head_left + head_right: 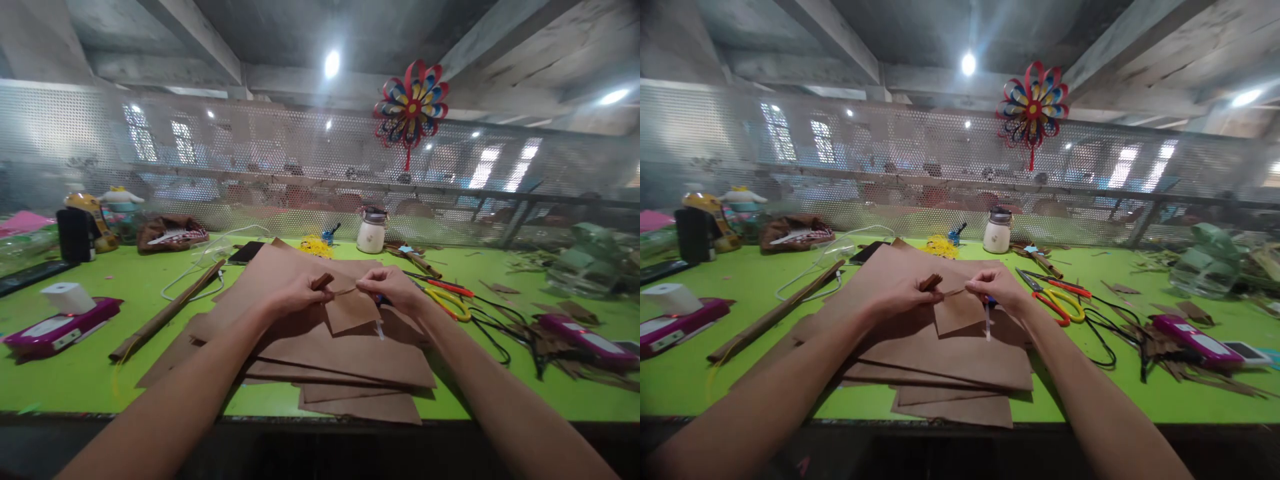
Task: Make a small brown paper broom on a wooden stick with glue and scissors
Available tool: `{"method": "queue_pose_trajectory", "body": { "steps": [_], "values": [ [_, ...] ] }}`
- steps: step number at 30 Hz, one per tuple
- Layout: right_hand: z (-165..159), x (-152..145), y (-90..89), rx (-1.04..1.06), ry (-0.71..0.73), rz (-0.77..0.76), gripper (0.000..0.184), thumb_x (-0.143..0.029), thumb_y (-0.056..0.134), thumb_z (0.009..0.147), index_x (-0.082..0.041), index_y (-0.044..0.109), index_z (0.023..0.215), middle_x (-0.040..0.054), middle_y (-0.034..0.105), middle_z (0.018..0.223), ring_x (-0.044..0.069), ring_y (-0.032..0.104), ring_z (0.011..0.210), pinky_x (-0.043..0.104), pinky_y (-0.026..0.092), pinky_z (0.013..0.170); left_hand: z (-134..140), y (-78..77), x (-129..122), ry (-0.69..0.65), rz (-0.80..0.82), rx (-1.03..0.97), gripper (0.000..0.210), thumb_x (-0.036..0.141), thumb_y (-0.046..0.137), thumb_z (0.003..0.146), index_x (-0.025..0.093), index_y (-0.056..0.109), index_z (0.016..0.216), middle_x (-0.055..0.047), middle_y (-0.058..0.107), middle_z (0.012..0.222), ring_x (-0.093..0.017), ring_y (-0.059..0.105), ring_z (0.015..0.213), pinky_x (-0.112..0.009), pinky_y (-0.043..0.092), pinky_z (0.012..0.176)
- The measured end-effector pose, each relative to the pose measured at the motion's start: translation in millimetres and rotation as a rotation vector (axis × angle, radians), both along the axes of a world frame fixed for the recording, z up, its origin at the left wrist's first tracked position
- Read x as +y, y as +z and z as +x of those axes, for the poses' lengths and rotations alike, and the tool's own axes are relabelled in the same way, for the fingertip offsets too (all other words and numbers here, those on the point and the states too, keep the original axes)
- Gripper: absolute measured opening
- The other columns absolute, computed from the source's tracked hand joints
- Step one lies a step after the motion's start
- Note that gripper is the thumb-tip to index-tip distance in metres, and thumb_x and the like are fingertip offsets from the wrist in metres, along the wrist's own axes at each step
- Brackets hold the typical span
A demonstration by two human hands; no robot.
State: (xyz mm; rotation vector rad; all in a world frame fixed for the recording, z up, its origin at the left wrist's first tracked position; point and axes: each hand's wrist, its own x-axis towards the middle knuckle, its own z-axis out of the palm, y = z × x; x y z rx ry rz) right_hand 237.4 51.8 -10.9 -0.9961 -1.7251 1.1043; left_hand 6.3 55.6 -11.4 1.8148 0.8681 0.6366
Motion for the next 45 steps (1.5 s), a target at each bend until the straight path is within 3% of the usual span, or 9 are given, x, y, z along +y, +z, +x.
{"method": "queue_pose_trajectory", "body": {
  "steps": [5,12,21,26,31,38,45],
  "values": [
    [3.0,3.8,-1.4,0.024,0.000,0.018,0.031,-0.042,0.069,0.068,-0.012,0.062,0.065,-0.0032,0.050,0.049,0.006,0.040,0.046,0.022,0.028,0.047,-0.4,4.7,-0.6,-0.012,0.052,0.030,0.026,0.037,0.058,0.076,0.014,0.053,0.065,0.003,0.045,0.054,-0.009,0.037,0.052,-0.025,0.026,0.052],
    [0.4,6.9,-4.8,0.099,0.002,-0.090,0.038,-0.049,0.071,0.063,-0.015,0.055,0.061,-0.0058,0.043,0.051,0.006,0.035,0.045,0.021,0.026,0.045,-0.5,7.2,-1.3,-0.007,0.079,0.051,0.018,0.031,0.054,0.078,0.015,0.057,0.073,0.002,0.048,0.058,-0.009,0.039,0.054,-0.025,0.029,0.054],
    [6.3,13.5,-2.4,0.323,-0.003,-0.102,0.037,-0.050,0.065,0.071,-0.014,0.065,0.081,0.0019,0.057,0.068,0.010,0.051,0.057,0.024,0.041,0.056,-0.8,1.3,6.3,-0.023,0.134,0.010,0.017,0.033,0.055,0.077,0.016,0.054,0.072,0.000,0.053,0.062,-0.010,0.043,0.057,-0.025,0.032,0.057],
    [-2.8,1.2,3.1,0.226,0.006,-0.079,0.044,-0.056,0.060,0.073,-0.015,0.067,0.086,0.0045,0.061,0.077,0.014,0.054,0.065,0.026,0.041,0.057,-0.4,5.3,-0.2,-0.021,0.078,-0.028,0.018,0.033,0.058,0.074,0.016,0.053,0.069,0.002,0.048,0.060,-0.009,0.039,0.055,-0.024,0.029,0.055],
    [-11.0,-6.0,0.3,0.091,-0.077,-0.035,0.036,-0.048,0.072,0.062,-0.015,0.065,0.073,-0.0001,0.058,0.063,0.012,0.049,0.056,0.025,0.036,0.053,1.0,6.5,-6.0,-0.007,0.016,-0.074,0.014,0.030,0.057,0.076,0.017,0.054,0.077,0.002,0.052,0.062,-0.010,0.043,0.058,-0.023,0.030,0.056],
    [-8.0,1.2,-4.7,0.054,-0.046,0.037,0.044,-0.056,0.060,0.072,-0.018,0.047,0.054,-0.0060,0.030,0.047,0.008,0.024,0.044,0.025,0.019,0.045,-1.4,7.0,1.1,0.143,0.075,-0.059,0.020,0.033,0.061,0.074,0.014,0.057,0.080,0.003,0.048,0.060,-0.010,0.040,0.056,-0.024,0.029,0.055],
    [-7.1,3.9,-5.6,0.116,0.033,0.039,0.045,-0.053,0.057,0.077,-0.018,0.040,0.053,-0.0053,0.029,0.052,0.008,0.022,0.048,0.025,0.019,0.047,-3.6,6.3,1.3,0.191,0.085,-0.061,0.025,0.039,0.060,0.074,0.016,0.056,0.080,0.002,0.050,0.063,-0.011,0.043,0.058,-0.024,0.031,0.055]
  ]
}}
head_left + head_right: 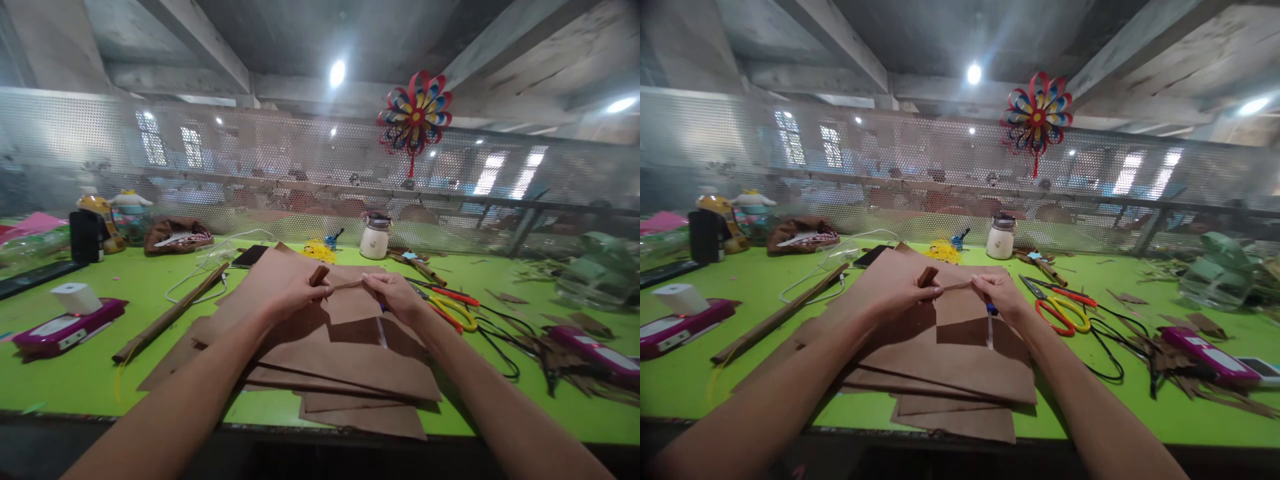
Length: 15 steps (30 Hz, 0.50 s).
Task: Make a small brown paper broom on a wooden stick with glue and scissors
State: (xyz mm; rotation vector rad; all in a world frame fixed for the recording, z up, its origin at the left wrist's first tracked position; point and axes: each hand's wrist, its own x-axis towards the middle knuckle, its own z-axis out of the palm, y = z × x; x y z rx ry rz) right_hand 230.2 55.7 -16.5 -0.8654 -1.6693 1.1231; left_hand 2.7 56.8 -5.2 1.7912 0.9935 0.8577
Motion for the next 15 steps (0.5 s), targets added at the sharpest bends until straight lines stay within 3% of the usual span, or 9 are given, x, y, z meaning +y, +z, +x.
{"method": "queue_pose_trajectory", "body": {
  "steps": [3,5,10,15],
  "values": [
    [-1.0,-0.9,0.8,0.028,0.015,-0.008,0.046,-0.052,0.059,0.075,-0.018,0.040,0.052,-0.0053,0.030,0.052,0.008,0.026,0.048,0.024,0.022,0.047,-0.8,1.2,-1.5,0.029,0.002,-0.029,0.021,0.037,0.057,0.076,0.016,0.054,0.079,0.002,0.048,0.064,-0.011,0.041,0.058,-0.023,0.030,0.054],
    [-1.7,-1.8,1.3,0.022,0.002,-0.017,0.041,-0.051,0.062,0.072,-0.017,0.048,0.054,-0.0046,0.036,0.052,0.008,0.032,0.049,0.024,0.027,0.049,-1.0,2.2,-2.7,0.032,-0.002,-0.058,0.018,0.034,0.057,0.076,0.016,0.054,0.080,0.002,0.047,0.064,-0.011,0.041,0.060,-0.023,0.029,0.054],
    [-5.8,-3.0,-0.9,-0.034,-0.145,0.031,0.033,-0.042,0.071,0.065,-0.015,0.069,0.083,-0.0001,0.058,0.065,0.011,0.047,0.057,0.025,0.035,0.055,-0.3,3.1,-3.2,-0.010,-0.019,-0.110,0.021,0.033,0.061,0.074,0.016,0.054,0.082,0.003,0.048,0.067,-0.010,0.041,0.063,-0.023,0.029,0.056],
    [-12.4,-4.1,-4.9,-0.027,-0.220,0.096,0.030,-0.040,0.072,0.064,-0.015,0.071,0.078,-0.0018,0.057,0.057,0.010,0.045,0.053,0.024,0.034,0.052,-0.1,0.2,-1.7,-0.034,-0.048,-0.153,0.024,0.034,0.064,0.072,0.015,0.055,0.083,0.003,0.048,0.069,-0.009,0.041,0.062,-0.022,0.029,0.055]
  ]
}}
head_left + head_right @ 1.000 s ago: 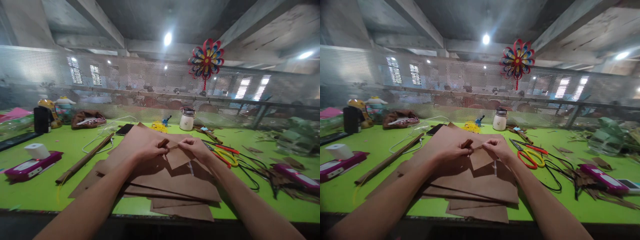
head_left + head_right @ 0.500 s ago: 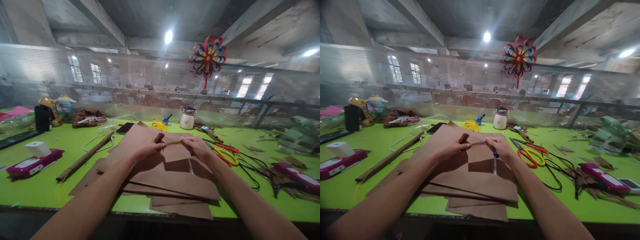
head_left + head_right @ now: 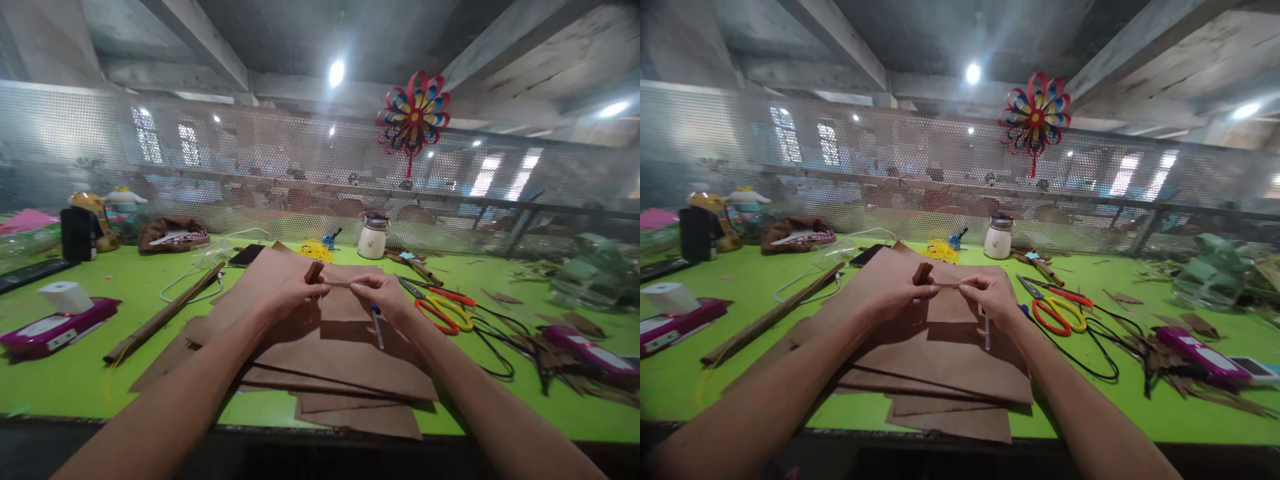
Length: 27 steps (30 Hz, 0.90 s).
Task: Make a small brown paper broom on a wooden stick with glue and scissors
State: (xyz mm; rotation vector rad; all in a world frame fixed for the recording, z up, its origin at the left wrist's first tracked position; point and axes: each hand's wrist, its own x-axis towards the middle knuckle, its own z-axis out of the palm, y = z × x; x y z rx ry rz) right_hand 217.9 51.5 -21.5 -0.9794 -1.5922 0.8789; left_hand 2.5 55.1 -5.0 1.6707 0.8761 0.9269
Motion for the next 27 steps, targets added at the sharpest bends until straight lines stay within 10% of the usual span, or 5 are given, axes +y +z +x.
{"method": "queue_pose_trajectory", "body": {
  "steps": [10,17,27],
  "values": [
    [10.9,-8.6,18.5,0.391,0.332,-0.139,0.027,-0.037,0.065,0.076,-0.019,0.070,0.095,0.0018,0.065,0.078,0.012,0.057,0.067,0.026,0.046,0.065,-3.4,-2.7,5.2,-0.103,-0.228,-0.173,0.027,0.028,0.070,0.069,0.015,0.054,0.087,0.005,0.045,0.062,-0.005,0.036,0.050,-0.021,0.015,0.045],
    [6.2,-12.9,14.1,0.127,0.512,-0.150,0.034,-0.023,0.073,0.067,-0.025,0.069,0.102,0.0032,0.070,0.094,0.016,0.064,0.082,0.029,0.050,0.073,-0.3,-3.7,-0.1,-0.209,-0.296,-0.180,0.030,0.026,0.072,0.068,0.014,0.056,0.090,0.002,0.050,0.068,-0.005,0.044,0.055,-0.020,0.016,0.045],
    [1.2,-15.1,16.4,0.280,0.282,-0.207,0.029,-0.039,0.070,0.069,-0.019,0.070,0.090,0.0034,0.069,0.081,0.015,0.062,0.067,0.027,0.048,0.062,2.3,-6.9,4.4,-0.094,-0.285,-0.204,0.027,0.025,0.071,0.065,0.015,0.055,0.084,0.003,0.048,0.061,-0.006,0.043,0.049,-0.021,0.013,0.042]
  ]
}}
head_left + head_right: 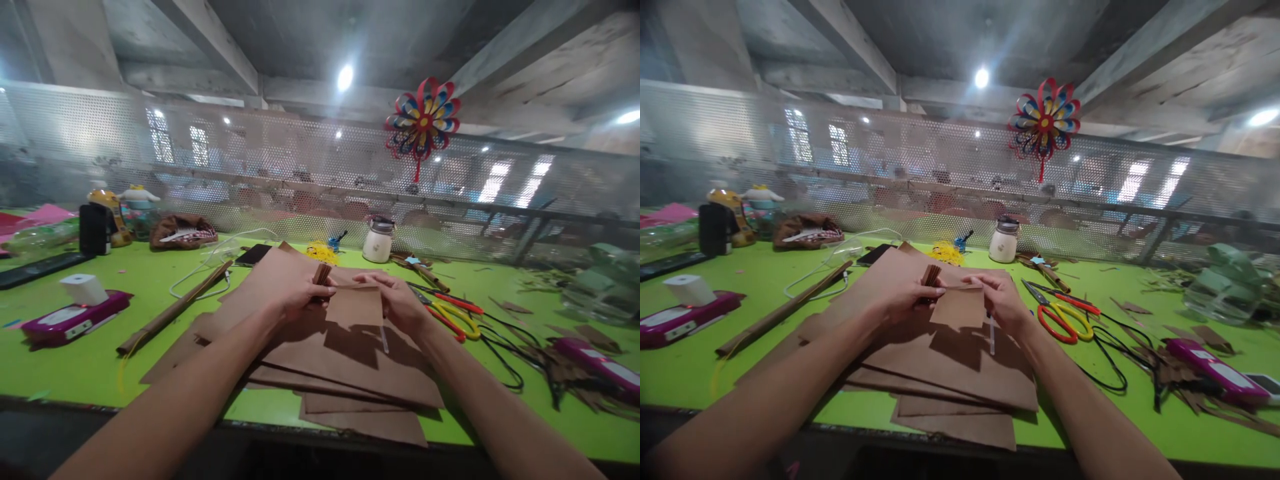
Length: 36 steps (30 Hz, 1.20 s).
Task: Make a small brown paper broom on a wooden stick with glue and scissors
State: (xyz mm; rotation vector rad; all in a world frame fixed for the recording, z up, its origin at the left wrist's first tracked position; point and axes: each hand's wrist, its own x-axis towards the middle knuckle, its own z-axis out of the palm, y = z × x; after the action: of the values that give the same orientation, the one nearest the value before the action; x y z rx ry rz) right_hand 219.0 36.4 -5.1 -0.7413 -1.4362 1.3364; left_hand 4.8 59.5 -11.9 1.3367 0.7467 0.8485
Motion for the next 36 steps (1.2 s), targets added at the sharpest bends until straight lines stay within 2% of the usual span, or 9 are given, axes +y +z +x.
{"method": "queue_pose_trajectory", "body": {
  "steps": [4,7,11,18,21,23,26,30,36],
  "values": [
    [1.7,6.8,-4.6,-0.029,-0.158,0.004,0.041,-0.054,0.061,0.073,-0.016,0.070,0.086,0.0007,0.060,0.061,0.013,0.053,0.052,0.024,0.041,0.049,-1.6,-3.6,4.2,0.071,0.013,-0.008,0.026,0.024,0.070,0.065,0.016,0.054,0.084,0.004,0.048,0.061,-0.006,0.043,0.048,-0.019,0.014,0.041],
    [2.8,13.4,-12.7,-0.155,-0.250,0.077,0.034,-0.048,0.070,0.067,-0.016,0.070,0.080,-0.0003,0.059,0.059,0.012,0.051,0.052,0.024,0.039,0.050,-1.2,-5.4,5.1,0.076,0.005,-0.017,0.026,0.024,0.070,0.065,0.016,0.054,0.084,0.003,0.049,0.062,-0.006,0.043,0.049,-0.019,0.015,0.041],
    [4.2,19.3,-18.6,-0.165,-0.309,0.154,0.027,-0.040,0.074,0.063,-0.016,0.070,0.073,0.0012,0.063,0.064,0.014,0.054,0.059,0.026,0.041,0.058,0.5,-4.0,2.4,0.102,0.038,-0.012,0.024,0.030,0.070,0.066,0.016,0.054,0.079,0.003,0.048,0.063,-0.007,0.044,0.052,-0.019,0.017,0.041],
    [3.2,16.3,-17.6,-0.100,-0.230,0.064,0.027,-0.040,0.076,0.061,-0.016,0.068,0.069,-0.0016,0.059,0.058,0.010,0.049,0.051,0.024,0.037,0.051,3.5,5.3,-8.0,0.057,0.137,0.013,0.025,0.038,0.066,0.070,0.015,0.056,0.073,0.001,0.049,0.064,-0.007,0.038,0.053,-0.022,0.020,0.045],
    [0.2,13.6,-16.0,-0.104,-0.202,0.042,0.027,-0.041,0.074,0.064,-0.016,0.065,0.065,-0.0039,0.051,0.048,0.008,0.040,0.044,0.022,0.031,0.044,4.3,6.7,-9.4,0.097,0.200,0.079,0.027,0.038,0.069,0.067,0.014,0.057,0.072,0.002,0.048,0.062,-0.008,0.037,0.054,-0.022,0.021,0.048],
    [-0.6,12.2,-13.1,-0.053,-0.191,0.037,0.028,-0.044,0.070,0.068,-0.016,0.066,0.065,-0.0028,0.051,0.048,0.009,0.042,0.045,0.022,0.033,0.044,3.2,6.2,-8.0,0.103,0.203,0.059,0.027,0.037,0.071,0.066,0.014,0.057,0.072,0.002,0.046,0.061,-0.008,0.036,0.055,-0.022,0.020,0.048],
    [0.9,8.8,-6.1,0.061,-0.115,0.009,0.031,-0.047,0.066,0.071,-0.017,0.069,0.079,0.0040,0.065,0.070,0.015,0.057,0.062,0.026,0.044,0.056,0.0,5.5,-5.2,0.045,0.146,-0.002,0.028,0.037,0.071,0.067,0.014,0.057,0.075,0.003,0.044,0.061,-0.007,0.033,0.052,-0.023,0.014,0.047],
    [2.8,0.0,0.1,-0.006,0.070,0.018,0.039,-0.036,0.074,0.066,-0.022,0.067,0.102,0.0054,0.068,0.093,0.019,0.062,0.080,0.031,0.049,0.071,-1.1,6.8,-7.7,-0.034,0.049,-0.003,0.030,0.035,0.073,0.066,0.013,0.059,0.082,0.002,0.047,0.065,-0.006,0.036,0.053,-0.022,0.015,0.047],
    [-1.4,-6.4,0.3,-0.160,0.224,0.213,0.021,-0.034,0.069,0.072,-0.020,0.070,0.088,0.0038,0.068,0.084,0.016,0.060,0.076,0.031,0.046,0.074,6.8,1.1,-16.2,-0.169,0.057,0.048,0.027,0.033,0.069,0.070,0.012,0.064,0.086,-0.005,0.059,0.073,-0.009,0.046,0.060,-0.022,0.023,0.048]
  ]
}}
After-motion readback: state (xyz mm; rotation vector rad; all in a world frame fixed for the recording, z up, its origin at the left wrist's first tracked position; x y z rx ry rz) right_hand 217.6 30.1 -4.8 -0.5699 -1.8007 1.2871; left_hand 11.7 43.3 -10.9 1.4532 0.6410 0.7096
